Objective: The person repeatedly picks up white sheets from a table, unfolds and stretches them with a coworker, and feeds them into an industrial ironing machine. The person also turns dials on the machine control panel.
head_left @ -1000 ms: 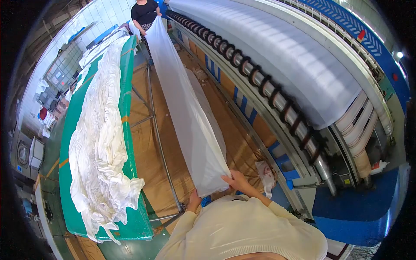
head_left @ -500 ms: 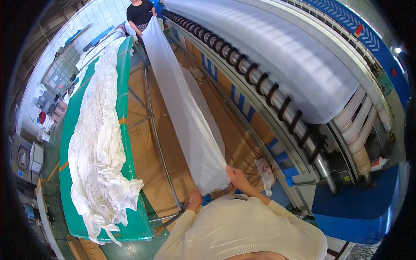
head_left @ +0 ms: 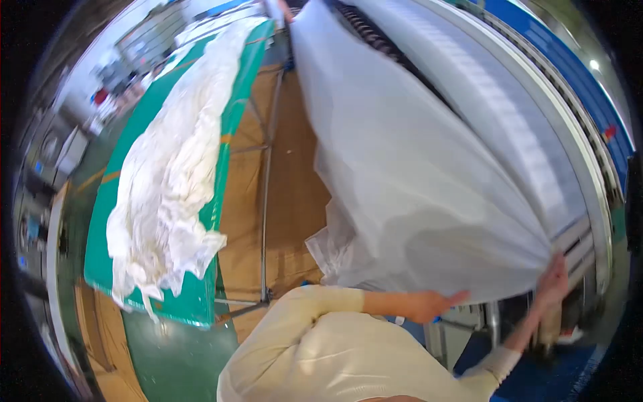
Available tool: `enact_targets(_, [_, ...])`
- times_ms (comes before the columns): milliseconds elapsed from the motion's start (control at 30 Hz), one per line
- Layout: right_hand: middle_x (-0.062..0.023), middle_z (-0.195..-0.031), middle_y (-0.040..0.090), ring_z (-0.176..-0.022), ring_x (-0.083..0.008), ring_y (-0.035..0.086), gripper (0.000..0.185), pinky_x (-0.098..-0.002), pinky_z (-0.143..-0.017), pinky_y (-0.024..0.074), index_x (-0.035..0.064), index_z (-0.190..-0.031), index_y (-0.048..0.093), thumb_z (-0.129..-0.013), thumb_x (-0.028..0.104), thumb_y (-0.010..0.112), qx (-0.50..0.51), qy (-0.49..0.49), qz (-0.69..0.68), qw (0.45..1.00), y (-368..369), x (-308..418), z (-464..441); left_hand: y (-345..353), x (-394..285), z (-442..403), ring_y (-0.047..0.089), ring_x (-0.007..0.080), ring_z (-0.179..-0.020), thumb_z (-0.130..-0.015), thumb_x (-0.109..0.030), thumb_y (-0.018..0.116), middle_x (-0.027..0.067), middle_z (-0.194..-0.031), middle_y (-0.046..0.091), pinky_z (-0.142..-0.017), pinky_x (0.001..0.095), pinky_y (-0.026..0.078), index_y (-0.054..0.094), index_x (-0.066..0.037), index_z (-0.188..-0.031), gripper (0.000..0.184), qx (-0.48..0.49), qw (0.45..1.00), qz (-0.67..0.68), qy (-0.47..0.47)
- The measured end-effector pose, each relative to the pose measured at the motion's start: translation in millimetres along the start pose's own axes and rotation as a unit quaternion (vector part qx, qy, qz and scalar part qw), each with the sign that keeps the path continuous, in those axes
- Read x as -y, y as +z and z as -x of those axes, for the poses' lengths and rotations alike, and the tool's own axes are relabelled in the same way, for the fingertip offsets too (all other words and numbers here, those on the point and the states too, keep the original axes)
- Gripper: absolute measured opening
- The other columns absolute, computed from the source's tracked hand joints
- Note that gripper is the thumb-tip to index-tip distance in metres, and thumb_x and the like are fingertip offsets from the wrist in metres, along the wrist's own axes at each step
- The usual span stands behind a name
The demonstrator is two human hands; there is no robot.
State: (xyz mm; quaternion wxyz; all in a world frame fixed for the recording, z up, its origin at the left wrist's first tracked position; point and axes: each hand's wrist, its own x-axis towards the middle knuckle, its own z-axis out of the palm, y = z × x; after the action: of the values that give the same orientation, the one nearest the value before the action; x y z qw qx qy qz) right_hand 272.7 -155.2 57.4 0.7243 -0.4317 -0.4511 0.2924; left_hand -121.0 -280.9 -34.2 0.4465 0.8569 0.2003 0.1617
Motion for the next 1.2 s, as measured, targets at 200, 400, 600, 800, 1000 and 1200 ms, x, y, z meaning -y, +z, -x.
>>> enact_targets(200, [-0.0190,-0.108,0.065,-0.096,-0.0378,0.060,0.056,-0.0457,-0.081,0.0476,0.0102,-0.120,0.063,-0.098,0.053,0.035,0.009,-0.044,0.784,0.619,35,85,-57,2,29,-16,0.053,0.0326,-0.109,-0.078,-0.004,0.054,0.0169,-0.121,0.054,-0.088,0.0409,0.047,0.022,-0.008,-0.147,0.077,-0.183,0.982,-0.052,-0.012])
enact_targets(400, [-0.0121,-0.110,0.067,-0.093,-0.0342,0.063,0.053,-0.0458,-0.082,0.0475,0.0074,-0.122,0.061,-0.098,0.049,0.037,0.066,-0.217,0.714,0.663,-4,22,-105,1,155,182,0.055,0.0357,-0.107,-0.080,-0.005,0.057,0.0172,-0.115,0.058,-0.093,0.0436,0.045,0.057,-0.003,-0.119,0.040,-0.438,0.880,-0.131,-0.130])
enact_targets(600, [-0.0075,-0.113,0.065,-0.091,-0.0280,0.063,0.047,-0.0437,-0.077,0.0498,0.0054,-0.124,0.057,-0.097,0.042,0.044,0.035,-0.090,0.762,0.640,19,29,-125,-23,113,427,0.064,0.0335,-0.086,-0.089,-0.013,0.054,0.0162,-0.096,0.066,-0.074,0.0410,0.052,0.063,-0.005,-0.103,0.018,-0.667,0.531,-0.287,-0.437])
enact_targets(800, [-0.0081,-0.112,0.063,-0.093,-0.0256,0.063,0.037,-0.0417,-0.077,0.0502,0.0082,-0.121,0.057,-0.094,0.033,0.047,-0.051,-0.397,0.785,0.473,31,6,-119,-41,60,603,0.064,0.0280,-0.074,-0.086,-0.001,0.052,0.0134,-0.085,0.066,-0.066,0.0375,0.050,0.063,-0.004,-0.101,0.018,-0.791,0.323,-0.256,-0.451])
enact_targets(1000, [-0.0085,-0.110,0.063,-0.095,-0.0267,0.062,0.028,-0.0395,-0.078,0.0495,0.0097,-0.115,0.059,-0.094,0.025,0.050,-0.071,-0.420,0.784,0.451,110,-7,-48,-59,85,748,0.063,0.0323,-0.086,-0.081,-0.001,0.057,0.0167,-0.100,0.064,-0.074,0.0391,0.051,0.058,-0.007,-0.113,0.033,-0.770,0.209,-0.320,-0.511])
enact_targets(1200, [-0.0110,-0.103,0.062,-0.091,-0.0310,0.059,0.018,-0.0396,-0.078,0.0490,0.0063,-0.104,0.062,-0.088,0.012,0.056,0.141,-0.282,0.692,0.649,116,-110,101,-75,115,844,0.049,0.0341,-0.116,-0.078,-0.016,0.065,0.0170,-0.130,0.048,-0.100,0.0435,0.040,0.049,-0.013,-0.128,0.054,-0.579,0.209,-0.322,-0.719])
